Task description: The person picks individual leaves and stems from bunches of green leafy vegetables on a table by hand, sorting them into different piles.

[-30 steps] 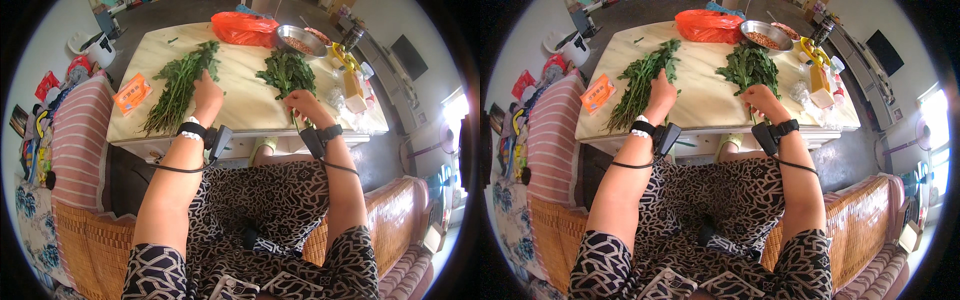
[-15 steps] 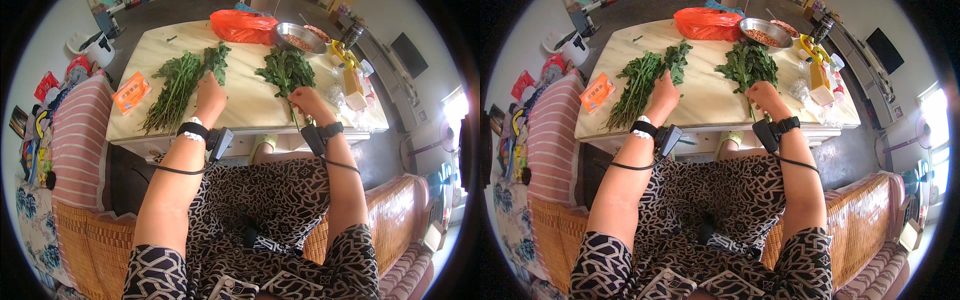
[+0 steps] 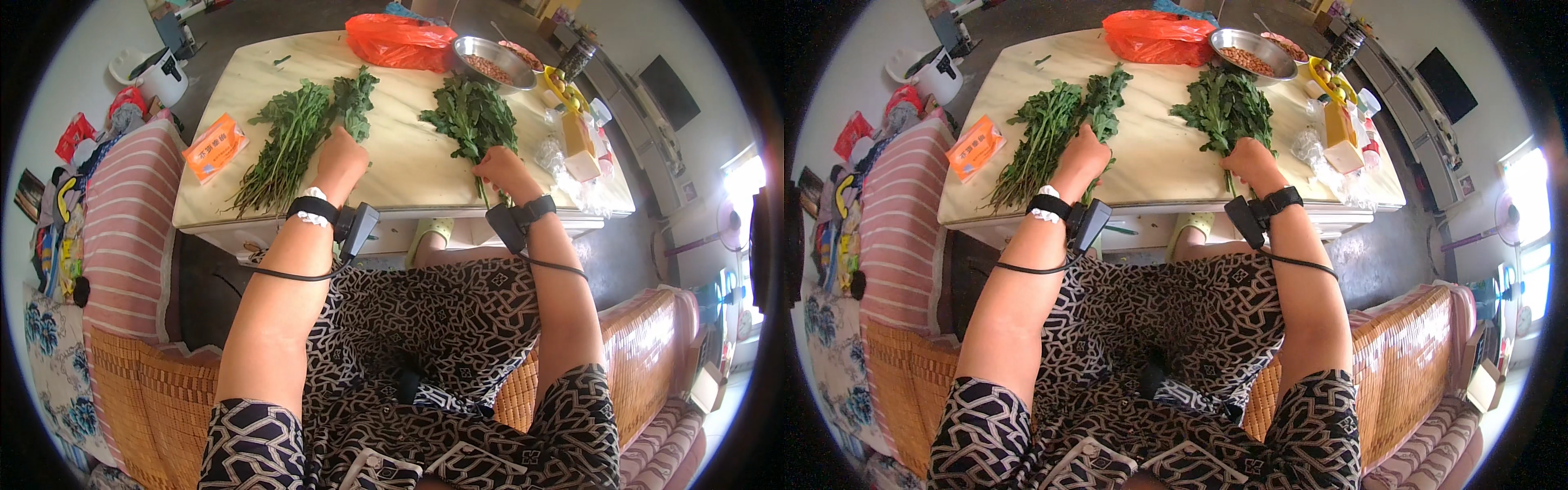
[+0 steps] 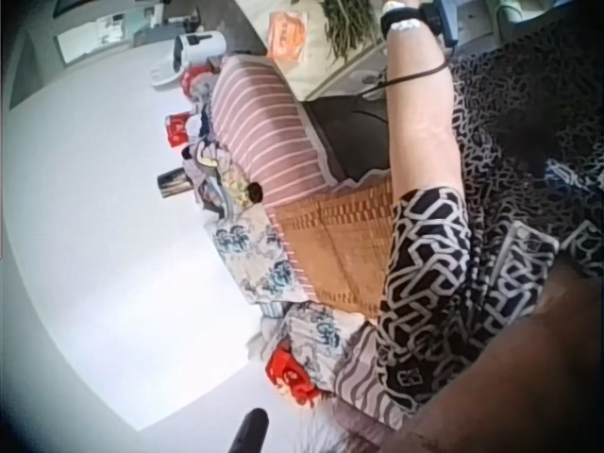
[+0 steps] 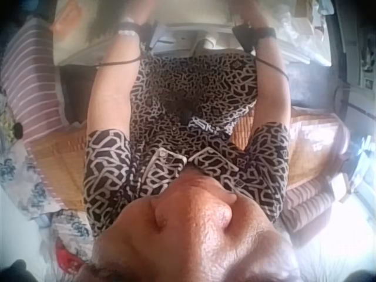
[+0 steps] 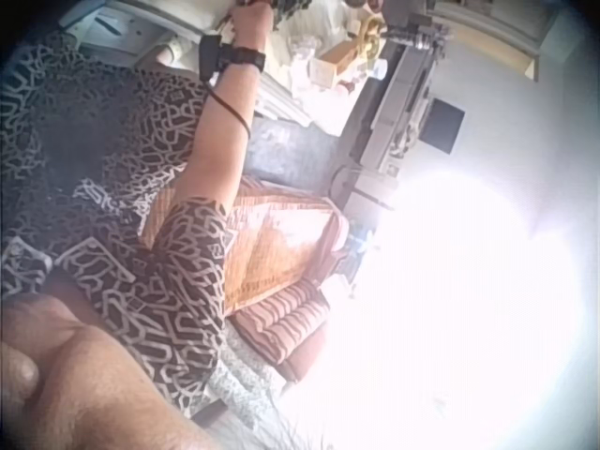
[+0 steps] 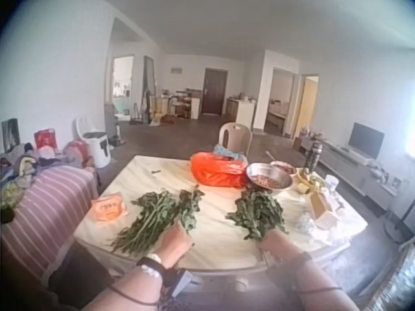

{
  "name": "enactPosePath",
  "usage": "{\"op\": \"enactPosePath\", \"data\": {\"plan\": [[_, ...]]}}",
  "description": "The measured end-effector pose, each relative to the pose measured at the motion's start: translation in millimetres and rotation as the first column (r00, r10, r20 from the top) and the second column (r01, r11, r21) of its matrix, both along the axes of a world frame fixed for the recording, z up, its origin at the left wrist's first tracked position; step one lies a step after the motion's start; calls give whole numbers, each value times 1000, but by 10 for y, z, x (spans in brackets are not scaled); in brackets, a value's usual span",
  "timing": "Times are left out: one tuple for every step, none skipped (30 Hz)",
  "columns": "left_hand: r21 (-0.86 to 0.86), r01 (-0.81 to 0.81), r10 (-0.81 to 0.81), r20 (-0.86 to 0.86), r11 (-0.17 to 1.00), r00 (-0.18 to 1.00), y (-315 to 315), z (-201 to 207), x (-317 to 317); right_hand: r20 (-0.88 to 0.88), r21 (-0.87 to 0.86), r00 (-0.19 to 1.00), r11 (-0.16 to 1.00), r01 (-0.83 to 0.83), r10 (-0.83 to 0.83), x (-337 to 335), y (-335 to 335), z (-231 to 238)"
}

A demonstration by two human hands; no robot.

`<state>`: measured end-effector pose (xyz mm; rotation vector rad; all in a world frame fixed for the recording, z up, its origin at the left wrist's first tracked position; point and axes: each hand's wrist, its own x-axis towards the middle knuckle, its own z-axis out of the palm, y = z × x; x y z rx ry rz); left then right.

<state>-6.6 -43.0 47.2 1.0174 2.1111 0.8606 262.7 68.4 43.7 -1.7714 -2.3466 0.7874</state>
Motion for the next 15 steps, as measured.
{"op": "enactPosePath", "data": {"plan": [[16,2,1,-128,1000,992,4,-56,-40,3,17,1000,1000,-10,10,-31,-1,3],[30,6,2,-252,1000,968,29,-151,-85,8,35,1000,999,-19,18,-62,-2,14],[43,12,4,-373,999,928,53,-242,-138,16,30,1000,999,-26,26,-88,-10,22],[35,28,-12,-391,999,920,56,-246,-141,27,25,999,999,-25,25,-80,-28,28],[28,44,-28,-410,999,912,56,-252,-142,37,20,999,1000,-24,24,-72,-40,33],[20,59,-45,-428,998,903,57,-258,-140,16,11,1000,1000,-23,23,-59,-38,27],[19,59,-45,-422,998,905,49,-243,-129,-6,3,1000,1000,-23,23,-45,-38,18],[17,59,-46,-417,998,908,43,-228,-119,-28,-6,999,1000,-22,22,-35,-35,12],[16,59,-47,-412,998,910,38,-212,-110,-15,-7,1000,1000,-17,17,-29,-26,8],[9,66,-56,-413,998,909,31,-204,-111,-3,-8,1000,1000,-14,14,-38,-20,12],[2,73,-66,-414,997,908,26,-196,-112,9,-9,1000,1000,-11,11,-43,-16,15],[-5,81,-76,-414,997,907,25,-190,-111,-23,-17,1000,1000,-11,11,-37,-19,19],[-4,77,-72,-415,997,907,31,-205,-119,-55,-24,998,1000,-14,12,-32,-25,25],[-4,73,-68,-416,997,907,39,-225,-127,-87,-32,996,999,-16,13,-32,-27,32],[-3,69,-64,-417,998,907,46,-242,-138,-101,-41,995,999,-11,7,-40,-24,40]]}}
